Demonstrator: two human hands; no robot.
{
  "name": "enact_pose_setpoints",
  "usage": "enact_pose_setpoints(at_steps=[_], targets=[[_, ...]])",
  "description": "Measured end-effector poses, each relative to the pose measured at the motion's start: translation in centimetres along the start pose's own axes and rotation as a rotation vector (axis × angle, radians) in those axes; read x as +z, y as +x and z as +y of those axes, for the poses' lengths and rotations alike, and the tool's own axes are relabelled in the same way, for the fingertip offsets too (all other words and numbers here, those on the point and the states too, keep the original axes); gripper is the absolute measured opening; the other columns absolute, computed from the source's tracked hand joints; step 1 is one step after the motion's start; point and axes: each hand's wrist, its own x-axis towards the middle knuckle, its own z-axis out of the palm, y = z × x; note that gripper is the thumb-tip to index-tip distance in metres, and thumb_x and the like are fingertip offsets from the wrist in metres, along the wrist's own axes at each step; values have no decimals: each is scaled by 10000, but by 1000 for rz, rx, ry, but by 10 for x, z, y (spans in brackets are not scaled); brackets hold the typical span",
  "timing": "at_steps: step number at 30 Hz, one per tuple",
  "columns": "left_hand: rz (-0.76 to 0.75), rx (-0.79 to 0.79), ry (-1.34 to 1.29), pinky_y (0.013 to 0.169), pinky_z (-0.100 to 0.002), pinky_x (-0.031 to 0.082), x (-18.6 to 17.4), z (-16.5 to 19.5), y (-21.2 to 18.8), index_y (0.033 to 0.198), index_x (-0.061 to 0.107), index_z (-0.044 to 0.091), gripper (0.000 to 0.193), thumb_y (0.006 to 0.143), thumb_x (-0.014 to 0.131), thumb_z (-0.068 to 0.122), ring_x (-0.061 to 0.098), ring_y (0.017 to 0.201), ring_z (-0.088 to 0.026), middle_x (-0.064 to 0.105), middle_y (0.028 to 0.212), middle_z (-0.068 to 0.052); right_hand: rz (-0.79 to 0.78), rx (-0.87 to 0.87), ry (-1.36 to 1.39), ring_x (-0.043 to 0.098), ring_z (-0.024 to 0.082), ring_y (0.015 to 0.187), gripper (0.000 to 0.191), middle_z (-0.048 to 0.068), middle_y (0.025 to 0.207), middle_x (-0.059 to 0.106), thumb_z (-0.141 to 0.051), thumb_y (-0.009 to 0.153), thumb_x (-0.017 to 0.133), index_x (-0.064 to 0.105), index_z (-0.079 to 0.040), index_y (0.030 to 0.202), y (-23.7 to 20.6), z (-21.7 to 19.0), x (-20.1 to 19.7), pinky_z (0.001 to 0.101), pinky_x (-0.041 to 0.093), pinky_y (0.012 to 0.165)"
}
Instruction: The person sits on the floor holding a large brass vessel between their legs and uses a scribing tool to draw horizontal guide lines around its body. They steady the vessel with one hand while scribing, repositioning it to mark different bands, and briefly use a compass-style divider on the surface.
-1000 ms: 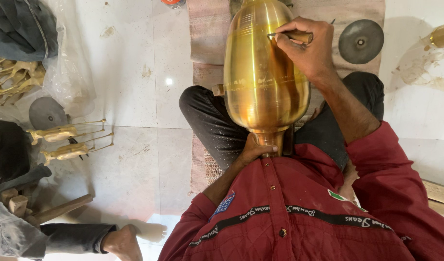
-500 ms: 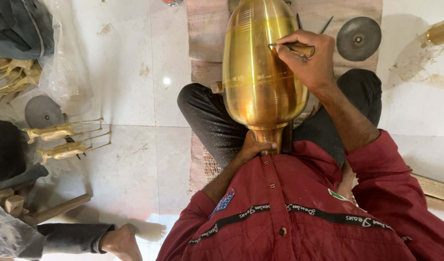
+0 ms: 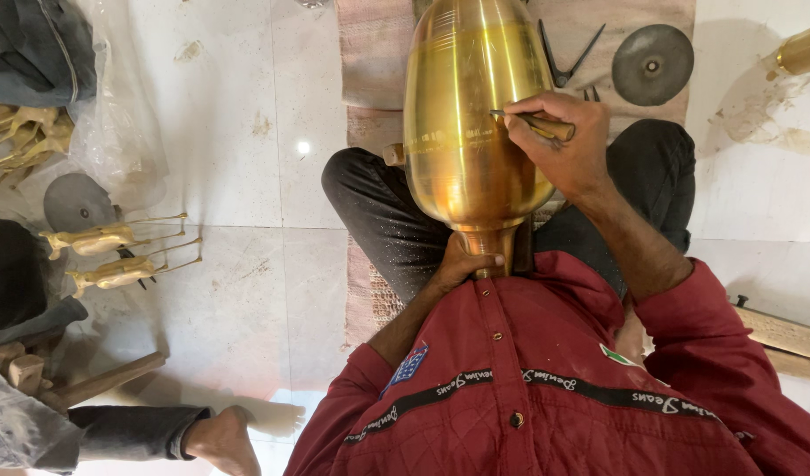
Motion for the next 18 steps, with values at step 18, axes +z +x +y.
enact_pose_setpoints(at_steps=[18], targets=[[-13,-10,-21,899,-335,577,-1,2,-2,1296,607,-70,613,761,854,101,686,1010,-175,711,1136,-108,10,-21,-40,761,186,1027,151,161,1121,765,-7,1004,749,746,28,1150,-34,-14,3,284,632,910]])
